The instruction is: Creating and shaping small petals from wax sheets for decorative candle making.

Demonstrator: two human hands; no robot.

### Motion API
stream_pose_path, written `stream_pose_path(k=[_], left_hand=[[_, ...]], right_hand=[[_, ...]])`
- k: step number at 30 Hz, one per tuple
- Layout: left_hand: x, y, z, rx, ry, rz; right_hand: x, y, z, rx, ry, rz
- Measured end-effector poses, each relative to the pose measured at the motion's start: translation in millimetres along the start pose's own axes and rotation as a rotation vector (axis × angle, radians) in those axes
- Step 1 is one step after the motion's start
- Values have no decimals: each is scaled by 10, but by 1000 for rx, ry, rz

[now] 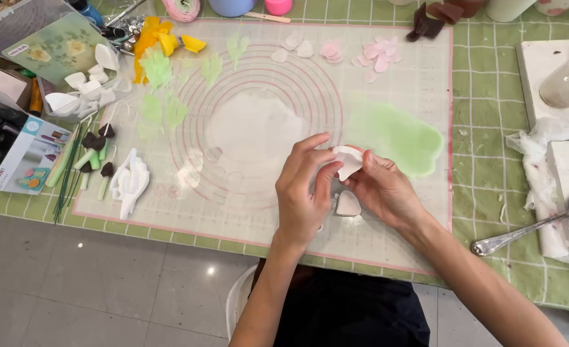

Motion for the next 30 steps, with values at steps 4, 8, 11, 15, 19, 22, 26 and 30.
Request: stream_pose_path(k=[4, 8, 11, 15, 19, 22, 26, 30], left_hand=[[-9, 16, -45, 25, -101, -9], [-11, -16, -43, 9, -88, 47], [40, -34, -34, 17, -19, 122], [145, -73, -44, 102, 169, 294], [202, -76, -39, 137, 229, 296], [316, -85, -28, 139, 327, 412], [582, -161, 4, 92, 545, 485], [857, -494, 139, 25, 450, 554]], right_hand=[[15, -6, -23, -19, -13, 4], [27, -7, -43, -26, -5, 10], [27, -12, -32, -43, -3, 17], [41, -11, -24, -76, -5, 2], [56, -15, -61, -112, -3, -11], [54, -23, -8, -137, -32, -5], [132, -24, -121, -168, 7, -5], [200, -4, -316, -134, -40, -39]])
Point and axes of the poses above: each hand's wrist, its own y-axis away from the middle knuckle, its own z-axis out of the back of the hand, x = y × z, the point moved 6 cm from there along -y, towards the middle knuckle
